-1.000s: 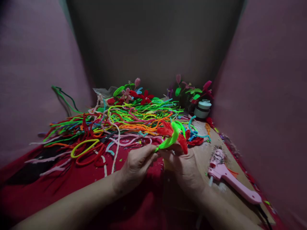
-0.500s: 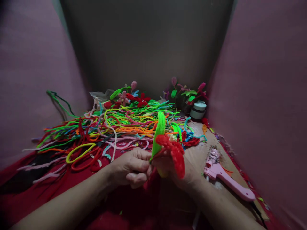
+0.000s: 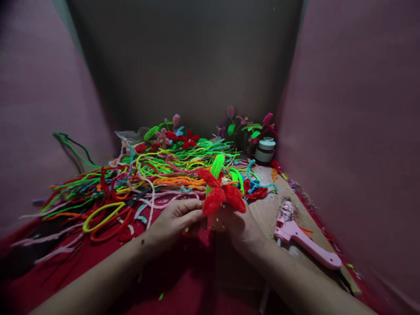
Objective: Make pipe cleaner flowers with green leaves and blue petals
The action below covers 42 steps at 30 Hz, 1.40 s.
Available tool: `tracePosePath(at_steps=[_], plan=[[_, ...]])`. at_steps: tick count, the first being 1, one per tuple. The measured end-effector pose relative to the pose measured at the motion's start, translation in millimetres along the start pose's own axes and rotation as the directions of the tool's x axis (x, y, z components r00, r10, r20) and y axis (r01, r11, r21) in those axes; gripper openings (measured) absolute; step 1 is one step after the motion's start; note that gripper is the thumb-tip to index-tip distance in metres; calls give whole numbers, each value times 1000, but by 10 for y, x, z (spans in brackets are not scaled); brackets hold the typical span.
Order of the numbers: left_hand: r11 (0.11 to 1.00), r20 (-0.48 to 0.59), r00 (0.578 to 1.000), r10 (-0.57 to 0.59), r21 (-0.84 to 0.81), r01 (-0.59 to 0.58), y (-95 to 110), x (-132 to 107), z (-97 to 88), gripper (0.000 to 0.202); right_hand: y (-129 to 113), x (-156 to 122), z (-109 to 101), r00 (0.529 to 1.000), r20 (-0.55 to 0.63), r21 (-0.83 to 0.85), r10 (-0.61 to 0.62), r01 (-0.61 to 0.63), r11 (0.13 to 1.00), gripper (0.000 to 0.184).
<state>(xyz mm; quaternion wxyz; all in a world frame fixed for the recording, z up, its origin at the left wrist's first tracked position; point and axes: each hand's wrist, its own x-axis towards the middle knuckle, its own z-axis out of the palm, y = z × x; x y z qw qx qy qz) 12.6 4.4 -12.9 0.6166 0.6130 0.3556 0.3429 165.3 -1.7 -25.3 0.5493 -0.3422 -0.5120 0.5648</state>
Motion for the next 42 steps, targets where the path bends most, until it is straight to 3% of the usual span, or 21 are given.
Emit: tracePosePath(at_steps=[2, 5, 6, 8, 12, 15, 18, 20, 22, 24, 25, 26, 28, 30, 32, 36, 39, 42], plan=[[979, -197, 970, 141, 173, -107, -13, 4, 28, 14, -13, 60, 52, 1000, -7, 75, 12, -11, 997, 19], [912, -346, 881, 323, 363, -192, -42, -2, 14, 12, -42, 148, 175, 1000, -15, 140, -26, 28, 990, 4], [911, -366, 871, 329, 366, -191, -43, -3, 0, 14, -56, 170, 214, 999, -14, 136, -44, 45, 990, 4], [952, -367, 897, 247, 263, -155, -26, -1, -26, 19, -78, 196, 265, 999, 12, 123, -51, 49, 991, 6], [996, -240, 969, 63, -46, -76, 10, 17, -41, 29, -65, 190, 226, 990, 137, 191, 23, -49, 980, 12], [943, -89, 996, -22, -332, -8, -33, 19, -49, 21, -23, 158, 132, 984, 170, 211, 57, -93, 973, 13], [838, 149, 988, -36, -534, 111, -95, 8, -86, 25, 1, 123, 68, 980, 200, 172, 22, -57, 983, 11], [832, 263, 964, -40, -525, 178, -107, 6, -112, 28, 13, 109, 54, 977, 211, 155, 38, -71, 985, 11], [909, 214, 974, -67, -390, 148, -95, 13, -114, 29, 35, 114, 53, 984, 170, 166, 54, -83, 983, 10], [995, 1, 1000, 2, -102, -2, -89, 26, -90, 25, 69, 135, 53, 995, 91, 191, 45, -62, 980, 9], [992, -110, 989, 101, 89, -91, -97, 32, -72, 21, 86, 148, 52, 998, 52, 204, 40, -50, 978, 9], [947, -186, 957, 224, 273, -169, -112, 37, -54, 16, 101, 160, 51, 999, 22, 215, 48, -51, 975, 9], [819, -223, 886, 406, 518, -245, -152, 39, -24, 11, 117, 176, 50, 996, -8, 219, 89, -85, 972, 10], [790, -234, 872, 429, 566, -237, -177, 32, -4, 16, 111, 178, 51, 996, 8, 206, 89, -89, 975, 11], [866, -276, 901, 336, 467, -180, -163, 20, 14, 22, 93, 171, 51, 997, 56, 152, 48, -56, 987, 10], [999, -274, 960, 50, 25, -45, -74, 0, 53, 30, 83, 158, 40, 981, 186, 62, 50, -62, 996, 16], [944, -132, 988, -81, -328, 34, -51, -9, 47, 22, 113, 155, 11, 974, 216, 128, 66, -95, 987, 21], [815, 104, 989, -110, -560, 149, -85, -18, -9, 16, 130, 147, -19, 975, 213, 143, 62, -94, 985, 17]])
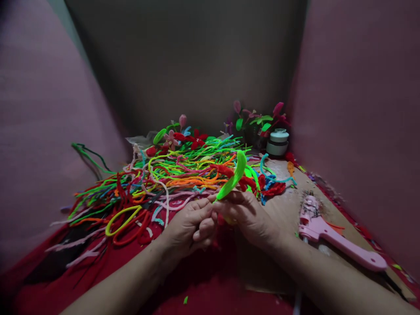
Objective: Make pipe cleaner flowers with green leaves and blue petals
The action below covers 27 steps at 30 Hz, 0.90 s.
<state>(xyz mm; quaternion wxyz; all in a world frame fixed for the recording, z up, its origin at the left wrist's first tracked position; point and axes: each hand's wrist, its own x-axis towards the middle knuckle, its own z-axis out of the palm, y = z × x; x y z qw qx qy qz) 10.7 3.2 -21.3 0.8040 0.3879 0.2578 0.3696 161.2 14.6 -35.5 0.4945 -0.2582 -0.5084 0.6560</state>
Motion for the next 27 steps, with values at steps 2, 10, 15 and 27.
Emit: tracePosePath(at_steps=[2, 10, 15, 27], plan=[[994, 142, 987, -74, -73, 85, 1, -2, -52, 18, -6, -9, -1, 1000, 14, -27, -13, 14, 1000, 13], [805, -63, 982, 178, 583, -108, 20, 52, 3, 20, -97, 34, 77, 993, -93, -126, -71, 59, 990, 14], [152, 95, 847, 523, 968, -202, -10, 43, 11, 13, -120, 45, 76, 979, -130, -228, -159, 126, 965, 12], [696, -189, 924, 331, 710, -104, -28, 11, -70, 27, 57, 59, 44, 985, -127, -348, -118, 67, 935, 17]])
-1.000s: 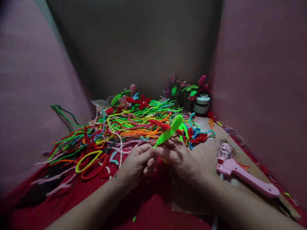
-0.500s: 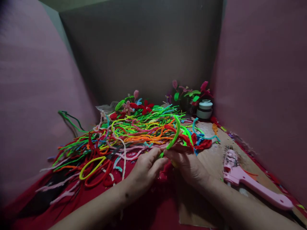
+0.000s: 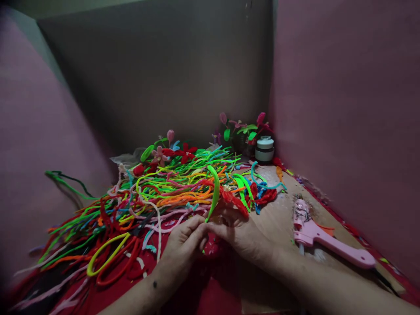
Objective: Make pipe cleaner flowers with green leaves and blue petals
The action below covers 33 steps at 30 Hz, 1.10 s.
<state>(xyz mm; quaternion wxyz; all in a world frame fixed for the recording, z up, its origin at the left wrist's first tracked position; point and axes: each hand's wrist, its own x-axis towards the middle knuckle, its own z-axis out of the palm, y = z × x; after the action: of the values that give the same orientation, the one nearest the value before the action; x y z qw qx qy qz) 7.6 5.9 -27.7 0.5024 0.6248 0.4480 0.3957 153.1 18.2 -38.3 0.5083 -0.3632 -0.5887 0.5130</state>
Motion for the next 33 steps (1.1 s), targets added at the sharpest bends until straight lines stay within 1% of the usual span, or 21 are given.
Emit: tracePosePath(at_steps=[2, 4, 6, 8, 10, 11, 13, 14, 16, 17, 19, 20, 22, 24, 26, 28, 29, 30, 31, 32, 33], plan=[[995, 18, 999, -50, -88, 52, 18, 4, 6, 24, -35, -11, 2, 999, -46, -24, -2, 1, 1000, 15], [967, 56, 990, -126, -214, 135, 54, 2, 16, 22, -61, -28, -6, 997, -76, -25, -1, -1, 1000, 14], [911, 129, 971, -200, -341, 233, 81, -6, 18, 23, -80, -46, -14, 998, -58, -15, -9, 9, 1000, 14], [846, 223, 948, -227, -438, 306, 80, -15, 2, 23, -121, -58, -14, 999, -35, -6, -13, 13, 1000, 11], [786, 316, 925, -209, -508, 351, 54, -19, -27, 22, -199, -62, -3, 1000, -25, 3, 12, -12, 1000, 3], [762, 354, 914, -195, -533, 369, 36, -19, -42, 22, -246, -63, 5, 999, -28, 13, 34, -34, 999, 3], [717, 414, 895, -167, -572, 399, 1, -14, -66, 22, -329, -66, 17, 996, -47, 25, 74, -73, 997, 11], [698, 440, 885, -151, -587, 410, -14, -12, -73, 21, -351, -68, 20, 995, -62, 24, 81, -79, 997, 11], [672, 480, 869, -115, -607, 425, -35, -8, -79, 21, -342, -74, 18, 993, -62, 46, 99, -96, 994, 6], [662, 495, 863, -102, -613, 430, -41, -8, -78, 21, -313, -77, 15, 992, -32, 78, 120, -117, 990, 4], [658, 511, 855, -87, -615, 435, -45, -8, -73, 21, -234, -82, 11, 986, 48, 179, 159, -165, 970, 11], [662, 506, 858, -88, -614, 430, -42, -8, -71, 21, -194, -83, 12, 982, 79, 221, 172, -186, 957, 14], [685, 477, 874, -96, -605, 406, -25, -10, -67, 20, -128, -80, 14, 980, 95, 272, 176, -196, 942, 16], [724, 444, 889, -111, -577, 378, -2, -14, -65, 21, -86, -71, 15, 979, 82, 276, 184, -200, 940, 12], [798, 396, 907, -141, -497, 341, 15, -24, -64, 23, -70, -58, 15, 981, 58, 277, 183, -192, 941, 10], [911, 276, 950, -146, -336, 238, 16, -40, -62, 22, -83, -48, 16, 986, 29, 267, 166, -168, 949, 14], [962, 195, 975, -111, -224, 154, 11, -50, -59, 20, -103, -45, 17, 988, 10, 248, 153, -151, 957, 16], [992, 117, 992, -50, -106, 63, 4, -59, -55, 18, -127, -46, 19, 990, -8, 218, 137, -132, 967, 17], [1000, 57, 998, 20, 0, -20, -3, -67, -50, 16, -154, -50, 19, 992, -30, 178, 126, -118, 977, 18], [994, 20, 997, 77, 74, -78, -9, -73, -44, 15, -179, -57, 18, 992, -51, 131, 118, -110, 985, 18], [988, -1, 994, 106, 110, -105, -11, -77, -38, 16, -197, -66, 16, 991, -74, 84, 113, -107, 991, 17]])
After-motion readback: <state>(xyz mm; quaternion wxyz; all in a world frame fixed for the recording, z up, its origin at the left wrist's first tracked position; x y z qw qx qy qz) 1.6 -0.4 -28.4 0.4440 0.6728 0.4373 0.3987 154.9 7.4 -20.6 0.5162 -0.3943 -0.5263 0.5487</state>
